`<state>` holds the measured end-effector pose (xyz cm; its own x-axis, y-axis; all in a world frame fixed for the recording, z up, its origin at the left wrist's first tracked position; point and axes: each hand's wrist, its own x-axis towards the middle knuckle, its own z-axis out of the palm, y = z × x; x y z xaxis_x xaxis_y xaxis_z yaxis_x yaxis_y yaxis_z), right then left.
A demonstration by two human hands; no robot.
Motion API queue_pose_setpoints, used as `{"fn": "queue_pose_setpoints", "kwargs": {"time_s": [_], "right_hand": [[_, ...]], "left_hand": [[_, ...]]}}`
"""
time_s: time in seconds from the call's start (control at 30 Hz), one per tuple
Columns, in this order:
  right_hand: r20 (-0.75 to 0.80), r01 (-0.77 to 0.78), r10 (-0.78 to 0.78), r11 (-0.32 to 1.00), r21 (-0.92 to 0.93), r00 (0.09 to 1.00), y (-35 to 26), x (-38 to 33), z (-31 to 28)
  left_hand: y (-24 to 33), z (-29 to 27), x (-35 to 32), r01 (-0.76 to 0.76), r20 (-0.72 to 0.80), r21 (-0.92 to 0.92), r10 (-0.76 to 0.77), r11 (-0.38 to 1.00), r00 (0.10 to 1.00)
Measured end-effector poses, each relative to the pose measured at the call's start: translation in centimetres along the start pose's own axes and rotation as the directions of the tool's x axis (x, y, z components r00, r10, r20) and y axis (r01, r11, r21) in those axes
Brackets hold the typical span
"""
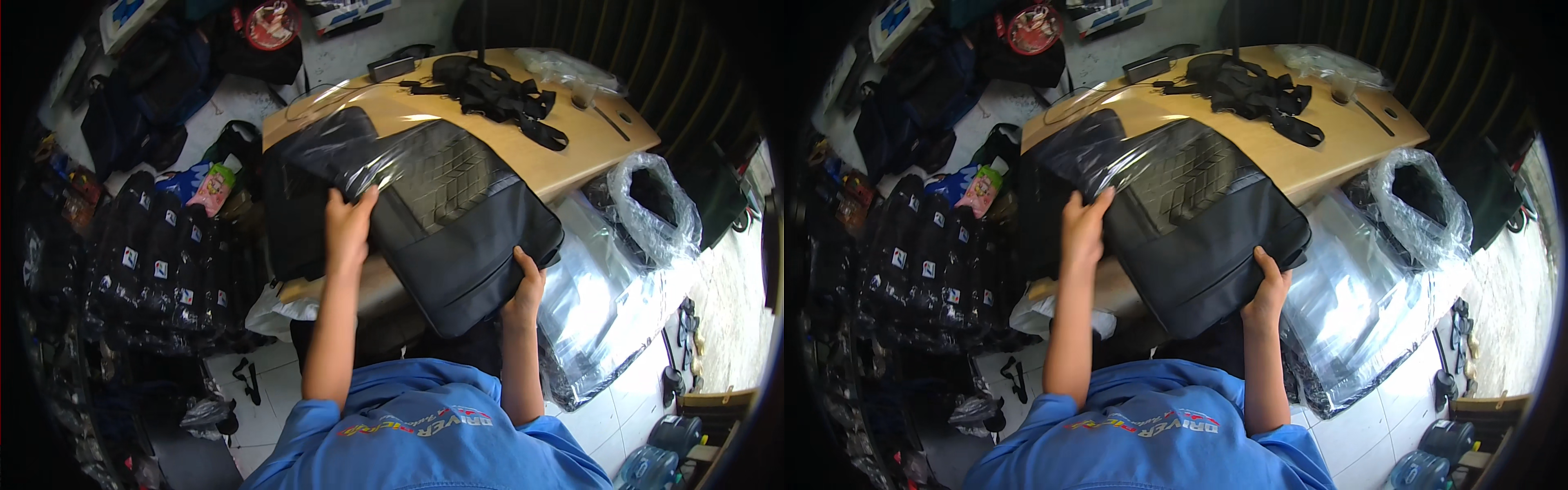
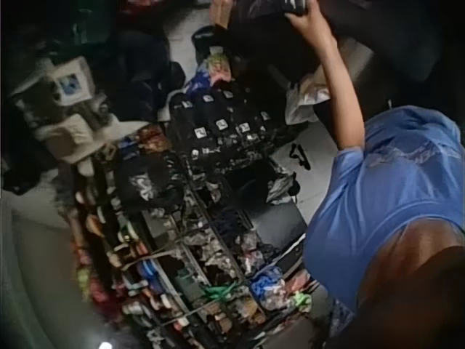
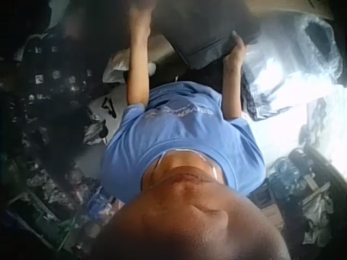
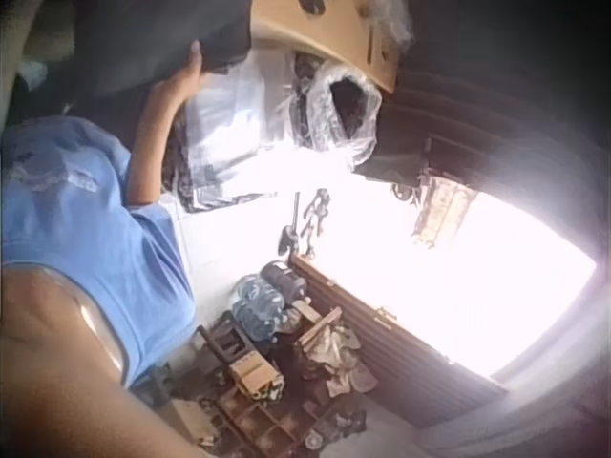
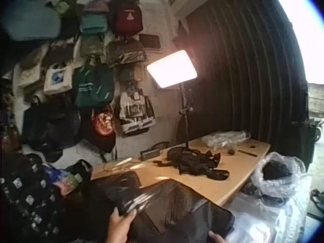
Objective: The person places black bags into clear plastic sleeves and then handles black shoulder straps.
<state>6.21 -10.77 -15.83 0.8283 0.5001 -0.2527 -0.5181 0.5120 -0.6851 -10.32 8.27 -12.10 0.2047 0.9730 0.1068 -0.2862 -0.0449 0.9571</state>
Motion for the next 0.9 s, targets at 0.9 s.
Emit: {"fn": "queue_pose_setpoints", "kwargs": {"time_s": [0.9], "right_hand": [[0.238,0.017,0.059,0.953,-0.304,0.969,-5.7,6.5,3.0]], "left_hand": [[-0.9,18.1,13.9,-0.797,0.768,0.547,0.225,0.257,0.6]]}}
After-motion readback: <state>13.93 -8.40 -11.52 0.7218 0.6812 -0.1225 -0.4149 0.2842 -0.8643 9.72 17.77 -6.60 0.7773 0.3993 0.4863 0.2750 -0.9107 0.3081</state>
